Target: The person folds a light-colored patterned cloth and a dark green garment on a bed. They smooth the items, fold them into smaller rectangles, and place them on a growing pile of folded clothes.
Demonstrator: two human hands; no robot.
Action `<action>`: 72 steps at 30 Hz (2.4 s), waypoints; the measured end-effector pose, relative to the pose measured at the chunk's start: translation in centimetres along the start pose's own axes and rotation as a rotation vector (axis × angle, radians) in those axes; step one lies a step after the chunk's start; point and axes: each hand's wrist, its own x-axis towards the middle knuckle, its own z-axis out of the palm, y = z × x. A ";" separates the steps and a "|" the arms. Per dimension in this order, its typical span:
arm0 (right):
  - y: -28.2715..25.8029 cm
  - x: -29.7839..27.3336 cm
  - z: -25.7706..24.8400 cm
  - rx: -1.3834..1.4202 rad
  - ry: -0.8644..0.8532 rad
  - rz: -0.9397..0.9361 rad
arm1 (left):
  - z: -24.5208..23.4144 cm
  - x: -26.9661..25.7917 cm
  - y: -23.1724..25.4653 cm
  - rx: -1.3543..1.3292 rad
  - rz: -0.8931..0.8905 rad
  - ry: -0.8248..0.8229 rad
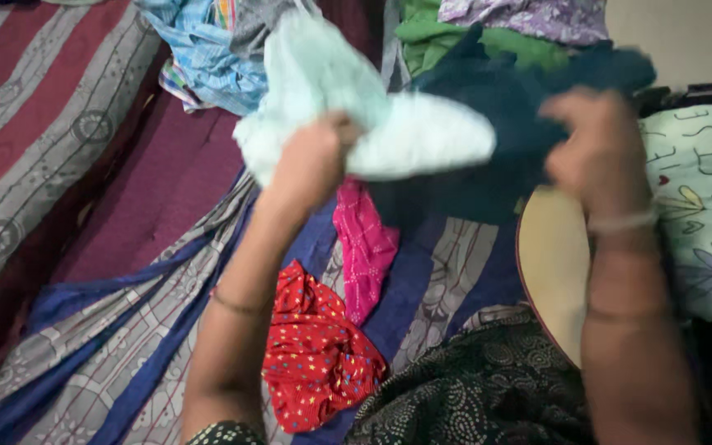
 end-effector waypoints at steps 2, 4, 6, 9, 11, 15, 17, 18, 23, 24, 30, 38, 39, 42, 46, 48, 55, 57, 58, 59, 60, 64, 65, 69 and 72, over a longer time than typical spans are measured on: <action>-0.8 -3.9 2.6 0.141 -0.357 0.102 | 6.1 -6.8 -1.1 -0.036 -0.070 -0.308; -1.4 -7.4 7.2 0.225 -0.799 0.093 | 13.1 -13.3 -2.4 0.099 -0.038 -0.972; -1.7 -10.5 11.2 0.391 -1.023 0.096 | 17.7 -19.3 -4.3 -0.093 -0.107 -1.265; -3.1 -13.3 14.9 0.366 -0.907 0.114 | 20.7 -22.7 -5.8 -0.039 -0.321 -1.236; -5.3 -14.4 16.1 0.236 -0.810 0.043 | 21.5 -22.3 -6.0 -0.163 -0.493 -0.935; -8.8 -14.6 17.5 0.537 -1.294 -0.140 | 24.1 -19.4 -6.4 -0.162 -0.719 -0.554; -8.5 -13.9 18.3 0.704 -1.575 -0.021 | 25.8 -18.1 -6.7 -0.299 -0.725 -0.322; -7.8 -13.2 18.9 0.687 -1.345 -0.071 | 26.4 -17.6 -6.6 -0.366 -0.725 -0.204; -4.3 -9.3 22.7 0.445 -0.608 0.154 | 25.9 -15.1 -3.2 -0.110 -0.946 -0.167; -3.8 -8.5 23.4 0.328 -0.488 0.138 | 25.2 -14.9 -2.6 -0.016 -0.985 -0.136; -2.2 -8.9 27.2 -0.175 -0.500 0.070 | 23.4 -17.0 -3.8 0.026 -1.043 -0.475; 5.1 -11.2 25.3 -0.293 -0.999 0.187 | 22.4 -18.4 -8.4 -0.141 -0.972 -0.687; 5.4 -10.9 24.7 -0.298 -1.070 0.187 | 22.5 -18.3 -9.0 -0.208 -0.942 -0.757; 5.0 -8.6 21.9 -0.250 -1.067 0.138 | 24.5 -18.2 -10.4 -0.228 -0.698 -0.534; 1.1 -6.8 22.7 0.513 -0.719 0.396 | 29.5 -17.2 -10.7 -0.379 -0.579 -0.259; -1.1 -6.6 25.5 1.026 -0.770 0.521 | 30.3 -16.3 -9.6 -0.509 -0.735 -0.294; -4.3 -10.3 35.2 1.314 -0.617 0.740 | 26.5 -15.9 -3.6 -0.693 -1.054 -0.492; -3.7 -8.8 33.6 1.420 -0.484 0.742 | 24.7 -15.4 -2.9 -0.900 -1.099 -0.397; -3.4 -7.5 32.0 1.472 -0.415 0.742 | 24.0 -14.7 -3.1 -0.926 -1.129 -0.413; -3.3 -5.9 30.1 1.550 -0.371 0.781 | 23.4 -14.1 -3.6 -0.952 -1.162 -0.431; -3.3 -4.2 28.0 1.628 -0.325 0.821 | 22.9 -13.6 -3.8 -0.978 -1.195 -0.449; -4.9 2.7 19.8 1.711 -0.175 0.670 | 21.9 -12.2 -4.2 -1.108 -0.877 -0.492; -5.3 4.4 18.2 1.735 -0.144 0.583 | 22.0 -12.1 -4.2 -1.067 -0.858 -0.519; -6.2 9.8 12.7 1.735 -0.064 0.258 | 22.9 -12.5 -4.2 -0.951 -0.846 -0.553; -7.0 10.5 11.7 1.424 -0.169 0.140 | 22.8 -12.2 -3.6 -1.000 -0.821 -0.394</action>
